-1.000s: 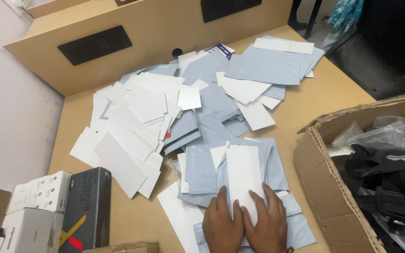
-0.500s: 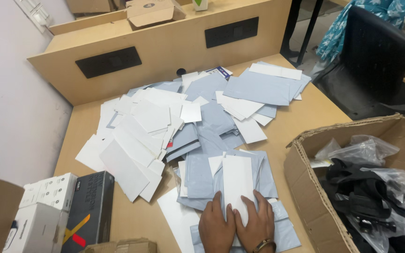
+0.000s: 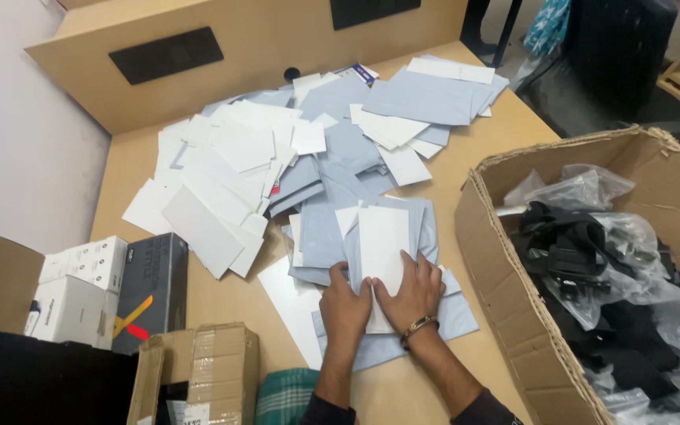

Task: The person organizes and packs various items, including small black straps and white envelopes, from a desk into a cardboard box.

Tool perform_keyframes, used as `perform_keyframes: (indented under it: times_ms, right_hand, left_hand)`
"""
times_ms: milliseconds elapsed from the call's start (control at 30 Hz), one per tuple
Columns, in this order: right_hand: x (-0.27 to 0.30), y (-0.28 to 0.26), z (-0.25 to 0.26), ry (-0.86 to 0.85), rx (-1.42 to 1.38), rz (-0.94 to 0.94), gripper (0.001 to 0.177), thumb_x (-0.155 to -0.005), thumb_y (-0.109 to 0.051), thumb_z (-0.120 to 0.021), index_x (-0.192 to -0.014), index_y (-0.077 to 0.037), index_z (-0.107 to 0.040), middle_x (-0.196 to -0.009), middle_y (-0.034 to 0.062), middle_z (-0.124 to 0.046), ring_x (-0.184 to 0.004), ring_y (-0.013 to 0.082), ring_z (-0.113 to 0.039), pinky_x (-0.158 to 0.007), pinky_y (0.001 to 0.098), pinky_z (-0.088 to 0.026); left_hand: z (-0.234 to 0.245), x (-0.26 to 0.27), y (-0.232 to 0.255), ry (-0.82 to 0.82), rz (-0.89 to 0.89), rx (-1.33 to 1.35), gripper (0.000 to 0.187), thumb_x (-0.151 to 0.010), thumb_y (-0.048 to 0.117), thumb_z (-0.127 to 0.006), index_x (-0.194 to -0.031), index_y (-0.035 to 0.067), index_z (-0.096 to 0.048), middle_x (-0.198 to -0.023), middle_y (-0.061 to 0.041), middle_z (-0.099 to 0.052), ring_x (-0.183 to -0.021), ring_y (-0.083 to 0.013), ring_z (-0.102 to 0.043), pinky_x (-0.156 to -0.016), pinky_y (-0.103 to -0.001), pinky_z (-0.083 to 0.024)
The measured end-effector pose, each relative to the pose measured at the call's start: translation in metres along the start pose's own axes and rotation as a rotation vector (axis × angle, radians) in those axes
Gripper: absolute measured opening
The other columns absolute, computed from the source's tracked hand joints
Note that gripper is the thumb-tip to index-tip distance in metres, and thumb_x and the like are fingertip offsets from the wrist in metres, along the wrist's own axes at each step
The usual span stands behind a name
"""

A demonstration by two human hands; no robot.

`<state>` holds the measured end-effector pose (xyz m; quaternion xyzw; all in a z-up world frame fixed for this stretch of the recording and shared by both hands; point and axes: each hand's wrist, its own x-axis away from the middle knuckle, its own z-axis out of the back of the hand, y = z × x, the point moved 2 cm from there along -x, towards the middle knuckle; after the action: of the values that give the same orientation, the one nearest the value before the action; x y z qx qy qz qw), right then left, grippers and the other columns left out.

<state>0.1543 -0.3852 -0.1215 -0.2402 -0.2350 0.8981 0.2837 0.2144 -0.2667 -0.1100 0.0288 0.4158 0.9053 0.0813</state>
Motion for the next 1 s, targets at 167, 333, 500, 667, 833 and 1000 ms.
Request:
perform_keyframes:
  times_ms: [167, 333, 500, 667, 833, 1000]
  right_hand:
    - [-0.009, 0.034, 0.004, -0.036, -0.357, -0.071, 0.080, -0.071, -0.032, -0.086, -0.138, -0.003, -0.053, -0.130, 0.0182, -0.065, -0.123, 0.0339, -0.055, -0.106, 0.0424, -0.044]
    - [-0.001, 0.042, 0.009, -0.200, -0.844, -0.129, 0.076, -0.074, -0.021, -0.083, -0.139, 0.000, -0.051, -0.131, 0.0167, -0.066, -0.124, 0.0271, -0.062, -0.106, 0.0366, -0.046]
    - [0.020, 0.018, 0.024, -0.310, -1.066, -0.146, 0.080, -0.075, -0.019, -0.084, -0.142, 0.000, -0.045, -0.134, 0.0176, -0.060, -0.124, 0.0272, -0.059, -0.103, 0.0398, -0.048]
    - [0.035, 0.000, 0.070, -0.291, -0.890, -0.211, 0.078, -0.078, -0.025, -0.081, -0.143, -0.003, -0.044, -0.128, 0.0199, -0.065, -0.118, 0.0281, -0.065, -0.097, 0.0399, -0.054]
    - [0.049, -0.017, 0.141, -0.168, -0.320, -0.010, 0.075, -0.077, -0.027, -0.088, -0.139, -0.005, -0.051, -0.123, 0.0247, -0.063, -0.109, 0.0364, -0.063, -0.090, 0.0420, -0.051]
    - [0.060, -0.006, 0.154, -0.136, -0.680, -0.219, 0.050, -0.086, -0.020, -0.074, -0.134, -0.008, -0.064, -0.110, 0.0184, -0.068, -0.088, 0.0362, -0.067, -0.074, 0.0432, -0.055]
  left_hand:
    - [-0.011, 0.000, -0.014, 0.022, 0.030, 0.227, 0.057, -0.080, 0.024, -0.077, -0.127, -0.001, -0.061, -0.106, -0.023, -0.074, -0.098, -0.0384, -0.072, -0.086, -0.044, -0.055]
    - [-0.011, 0.018, -0.018, -0.367, 0.212, 1.061, 0.066, -0.077, 0.008, -0.063, -0.140, -0.005, -0.049, -0.120, -0.019, -0.070, -0.104, -0.0296, -0.070, -0.087, -0.036, -0.057]
    - [0.007, 0.045, -0.015, -0.380, 0.256, 1.194, 0.078, -0.062, -0.004, -0.060, -0.139, -0.002, -0.045, -0.120, -0.021, -0.065, -0.104, -0.0322, -0.069, -0.085, -0.040, -0.060]
    - [0.024, 0.076, -0.012, -0.370, 0.273, 1.277, 0.074, -0.070, -0.001, -0.068, -0.139, -0.012, -0.046, -0.121, -0.027, -0.065, -0.103, -0.0349, -0.070, -0.089, -0.042, -0.060]
    - [0.020, 0.095, -0.005, -0.439, 0.422, 1.585, 0.082, -0.074, 0.015, -0.072, -0.146, -0.006, -0.039, -0.127, -0.028, -0.061, -0.111, -0.0374, -0.069, -0.096, -0.047, -0.059]
    - [-0.004, 0.120, 0.001, -0.723, 0.215, 2.035, 0.093, -0.085, 0.047, -0.070, -0.152, -0.004, -0.031, -0.139, -0.029, -0.055, -0.123, -0.0402, -0.062, -0.102, -0.050, -0.054]
